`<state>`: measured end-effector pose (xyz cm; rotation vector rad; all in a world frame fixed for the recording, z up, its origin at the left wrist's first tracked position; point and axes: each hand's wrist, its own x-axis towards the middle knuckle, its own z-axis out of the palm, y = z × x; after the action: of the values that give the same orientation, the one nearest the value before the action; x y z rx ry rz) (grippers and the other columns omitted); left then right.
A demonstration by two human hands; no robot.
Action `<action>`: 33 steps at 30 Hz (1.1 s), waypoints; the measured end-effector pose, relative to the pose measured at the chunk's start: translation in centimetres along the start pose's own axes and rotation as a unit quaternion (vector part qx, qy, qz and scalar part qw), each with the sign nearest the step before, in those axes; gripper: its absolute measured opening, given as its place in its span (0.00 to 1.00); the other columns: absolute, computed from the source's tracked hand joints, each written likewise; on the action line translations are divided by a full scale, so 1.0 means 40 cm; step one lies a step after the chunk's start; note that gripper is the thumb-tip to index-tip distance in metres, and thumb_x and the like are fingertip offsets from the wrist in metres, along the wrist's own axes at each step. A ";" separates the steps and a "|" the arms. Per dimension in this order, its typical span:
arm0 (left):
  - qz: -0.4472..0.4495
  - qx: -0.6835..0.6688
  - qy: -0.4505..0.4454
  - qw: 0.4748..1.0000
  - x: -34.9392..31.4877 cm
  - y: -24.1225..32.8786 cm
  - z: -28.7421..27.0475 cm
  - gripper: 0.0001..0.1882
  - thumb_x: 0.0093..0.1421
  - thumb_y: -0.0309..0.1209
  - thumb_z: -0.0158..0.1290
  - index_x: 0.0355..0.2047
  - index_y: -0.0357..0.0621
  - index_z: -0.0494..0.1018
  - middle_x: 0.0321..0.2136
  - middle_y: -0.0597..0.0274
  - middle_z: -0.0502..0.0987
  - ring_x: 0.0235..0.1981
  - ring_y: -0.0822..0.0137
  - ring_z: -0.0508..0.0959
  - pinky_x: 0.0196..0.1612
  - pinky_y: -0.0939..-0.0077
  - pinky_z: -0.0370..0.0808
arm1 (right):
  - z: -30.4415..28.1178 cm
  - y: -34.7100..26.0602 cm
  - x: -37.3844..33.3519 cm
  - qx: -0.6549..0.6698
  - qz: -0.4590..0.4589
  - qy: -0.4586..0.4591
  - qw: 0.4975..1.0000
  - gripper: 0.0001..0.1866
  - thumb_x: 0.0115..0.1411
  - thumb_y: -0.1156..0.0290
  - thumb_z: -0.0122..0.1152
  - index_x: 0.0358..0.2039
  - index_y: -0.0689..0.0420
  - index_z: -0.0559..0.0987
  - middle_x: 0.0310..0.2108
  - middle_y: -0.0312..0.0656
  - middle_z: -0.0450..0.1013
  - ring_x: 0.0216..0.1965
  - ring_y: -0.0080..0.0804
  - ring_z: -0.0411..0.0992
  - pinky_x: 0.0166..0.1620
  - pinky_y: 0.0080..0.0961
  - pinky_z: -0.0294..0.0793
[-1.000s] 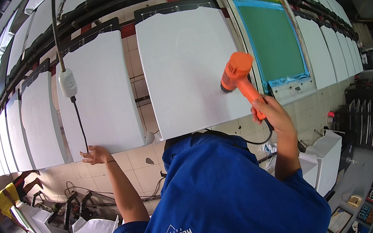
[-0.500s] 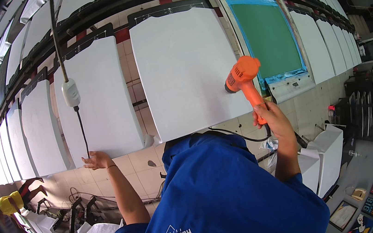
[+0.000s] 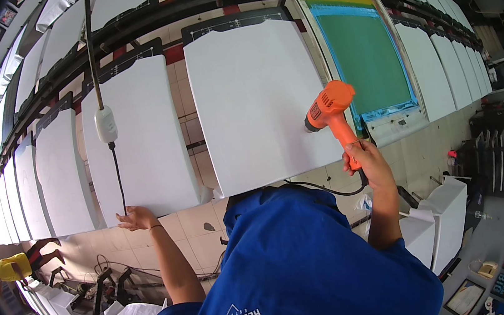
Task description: The person uses an orange heat gun to apply heat to a white t-shirt hanging on a drying rack. They move the heat gun across the surface of the shirt while holding the garment steady with their left hand.
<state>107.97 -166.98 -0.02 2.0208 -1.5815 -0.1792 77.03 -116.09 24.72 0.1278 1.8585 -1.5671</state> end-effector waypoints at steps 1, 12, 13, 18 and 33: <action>0.007 0.011 0.008 1.000 0.004 -0.003 0.002 0.28 0.67 0.45 0.37 0.63 0.43 0.55 0.63 0.30 0.48 0.68 0.44 0.46 0.65 0.51 0.48 | 0.006 -0.005 0.007 -0.004 -0.005 0.005 1.000 0.16 0.62 0.58 0.57 0.36 0.59 0.72 0.25 0.36 0.71 0.23 0.24 0.71 0.24 0.20 0.70; -0.008 -0.019 0.013 1.000 -0.013 0.026 -0.028 0.27 0.67 0.42 0.38 0.62 0.41 0.57 0.63 0.31 0.49 0.68 0.47 0.45 0.64 0.53 0.48 | 0.054 -0.049 0.076 -0.014 -0.048 0.026 0.998 0.17 0.60 0.58 0.59 0.37 0.60 0.72 0.25 0.36 0.71 0.23 0.24 0.72 0.23 0.19 0.70; -0.007 -0.011 0.014 1.000 -0.011 0.031 -0.035 0.26 0.67 0.42 0.38 0.62 0.41 0.57 0.63 0.32 0.51 0.68 0.47 0.45 0.64 0.53 0.48 | 0.049 -0.048 0.088 -0.005 -0.049 0.026 0.998 0.16 0.60 0.58 0.58 0.36 0.60 0.72 0.24 0.36 0.71 0.23 0.24 0.72 0.23 0.19 0.70; 0.019 0.025 -0.008 0.999 0.003 0.010 -0.029 0.25 0.68 0.39 0.37 0.61 0.39 0.58 0.61 0.41 0.59 0.68 0.46 0.45 0.63 0.52 0.49 | 0.064 -0.081 0.152 0.026 -0.076 0.046 0.996 0.15 0.60 0.59 0.58 0.36 0.60 0.72 0.23 0.36 0.70 0.23 0.24 0.72 0.23 0.19 0.70; 0.163 -0.056 0.015 0.985 0.317 -0.151 -0.131 0.20 0.67 0.28 0.39 0.59 0.38 0.62 0.60 0.46 0.62 0.67 0.41 0.47 0.64 0.53 0.54 | 0.323 -0.061 0.039 -0.008 0.013 -0.119 0.993 0.19 0.60 0.59 0.58 0.41 0.62 0.70 0.24 0.37 0.71 0.23 0.24 0.72 0.25 0.20 0.70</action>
<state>119.11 -176.05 4.22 1.6455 -1.8119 -0.1095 80.29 -128.91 25.49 -0.0423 1.6760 -1.4805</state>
